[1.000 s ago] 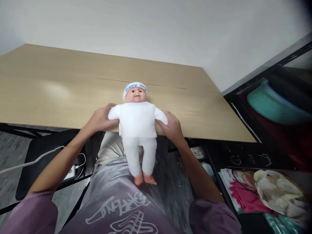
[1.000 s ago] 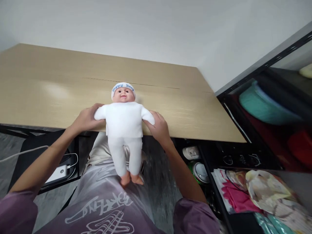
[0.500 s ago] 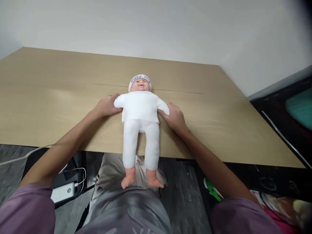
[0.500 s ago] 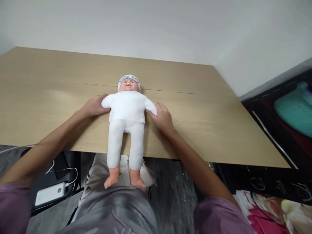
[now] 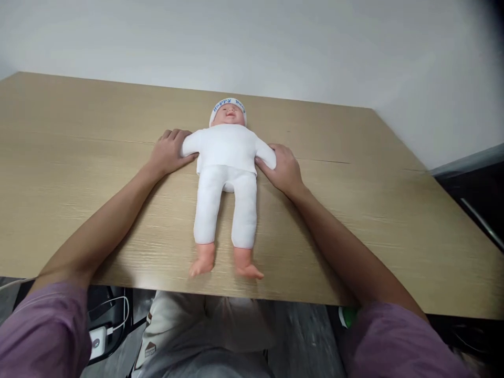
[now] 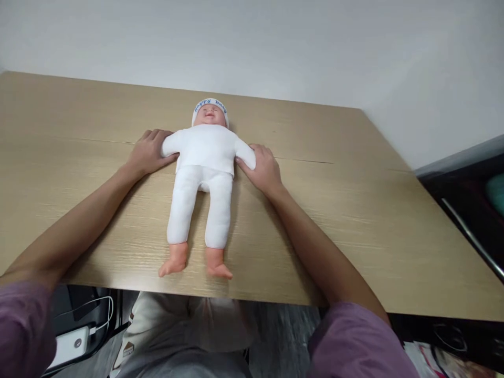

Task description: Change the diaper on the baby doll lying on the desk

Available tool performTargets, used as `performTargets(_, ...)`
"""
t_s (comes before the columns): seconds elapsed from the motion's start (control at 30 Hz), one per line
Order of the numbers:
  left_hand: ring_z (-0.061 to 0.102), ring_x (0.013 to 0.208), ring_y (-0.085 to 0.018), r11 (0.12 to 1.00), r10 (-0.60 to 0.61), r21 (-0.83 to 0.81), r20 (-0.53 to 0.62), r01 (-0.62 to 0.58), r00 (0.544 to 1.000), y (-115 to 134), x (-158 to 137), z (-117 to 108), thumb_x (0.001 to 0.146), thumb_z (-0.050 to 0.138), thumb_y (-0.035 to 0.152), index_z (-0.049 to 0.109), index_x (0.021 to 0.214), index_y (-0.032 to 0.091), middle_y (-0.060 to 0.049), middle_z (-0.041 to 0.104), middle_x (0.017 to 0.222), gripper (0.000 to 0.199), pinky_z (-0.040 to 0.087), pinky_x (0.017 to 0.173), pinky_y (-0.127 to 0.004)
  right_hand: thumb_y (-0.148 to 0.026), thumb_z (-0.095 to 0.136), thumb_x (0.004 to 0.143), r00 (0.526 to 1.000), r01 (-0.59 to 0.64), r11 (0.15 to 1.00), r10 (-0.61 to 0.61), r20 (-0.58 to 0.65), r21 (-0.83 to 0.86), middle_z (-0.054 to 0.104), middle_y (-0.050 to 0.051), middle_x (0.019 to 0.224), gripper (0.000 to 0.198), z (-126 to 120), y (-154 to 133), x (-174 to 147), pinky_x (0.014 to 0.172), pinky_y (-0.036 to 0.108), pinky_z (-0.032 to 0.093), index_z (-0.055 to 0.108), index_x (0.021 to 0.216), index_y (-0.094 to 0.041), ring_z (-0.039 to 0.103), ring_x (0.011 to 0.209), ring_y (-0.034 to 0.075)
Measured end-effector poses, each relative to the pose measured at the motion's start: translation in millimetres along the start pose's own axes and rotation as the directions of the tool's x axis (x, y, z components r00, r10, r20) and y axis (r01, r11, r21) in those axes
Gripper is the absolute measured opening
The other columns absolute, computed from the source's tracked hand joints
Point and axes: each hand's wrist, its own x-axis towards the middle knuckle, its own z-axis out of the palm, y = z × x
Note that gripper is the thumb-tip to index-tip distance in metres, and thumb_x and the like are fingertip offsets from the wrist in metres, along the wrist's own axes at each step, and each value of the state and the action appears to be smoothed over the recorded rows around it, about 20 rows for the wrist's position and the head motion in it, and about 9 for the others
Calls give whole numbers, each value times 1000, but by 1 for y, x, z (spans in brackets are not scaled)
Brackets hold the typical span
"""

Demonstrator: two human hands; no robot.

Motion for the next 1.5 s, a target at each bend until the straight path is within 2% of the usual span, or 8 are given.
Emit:
performTargets(0.23,68,132,-41,991,-56,-121,64,64,996,-26,-39,-24,101,63,91,68,156,21,-18,78,139,89,56,116,-56,-76,57,111,997,44,999,-46,68,30,80,19,143,69,-17,13,-23,113,60,59,69,152,-21,74,126,42)
performTargets(0.43,68,132,-41,989,-53,-132,65,61,996,-26,-38,-24,102,60,92,67,165,24,-15,80,140,93,55,119,-57,-79,58,110,997,2,998,-6,75,56,80,18,143,71,-10,24,-19,111,59,59,70,152,-23,74,124,42)
performTargets(0.63,68,133,-42,986,-71,-145,54,78,996,-32,-40,-19,98,60,95,61,172,18,-19,80,139,106,54,119,-57,-81,56,108,999,12,998,-15,42,59,79,20,146,75,-3,28,-14,115,65,56,69,153,-22,72,128,44)
performTargets(0.77,67,138,-42,990,-89,-109,-6,88,996,-36,-51,-24,98,62,90,66,165,20,-19,77,150,97,47,125,-58,-86,56,103,999,-5,1000,6,-43,26,75,25,151,87,0,33,-23,122,67,52,66,155,-17,68,136,46)
performTargets(0.87,68,135,-39,986,-129,-109,-52,123,990,-39,-68,-32,98,68,82,74,152,19,-18,79,147,82,47,124,-55,-86,56,102,997,-25,999,26,-67,23,73,28,152,91,-3,43,-36,124,68,51,64,156,-14,68,138,46)
performTargets(1.07,70,117,-32,972,-215,-111,-67,207,974,-43,-94,-45,107,52,78,82,125,20,-17,85,129,68,47,120,-53,-67,41,111,982,-147,984,157,-108,96,79,27,139,64,-15,59,-50,121,70,53,75,133,-18,70,130,41)
performTargets(1.23,70,111,-31,970,-234,-82,-84,227,969,-44,-91,-43,110,44,64,84,118,21,-15,86,124,60,47,119,-55,-55,49,109,976,-176,980,186,-117,90,82,21,122,43,-17,61,-48,118,67,54,79,107,-23,70,123,38)
performTargets(1.5,70,118,-34,951,-300,-106,-87,290,950,-52,-86,-41,109,47,62,85,110,21,-15,85,120,56,46,122,-59,-40,53,104,980,-163,985,169,-104,64,81,21,127,31,-8,74,-49,120,68,52,78,112,-24,68,129,40)
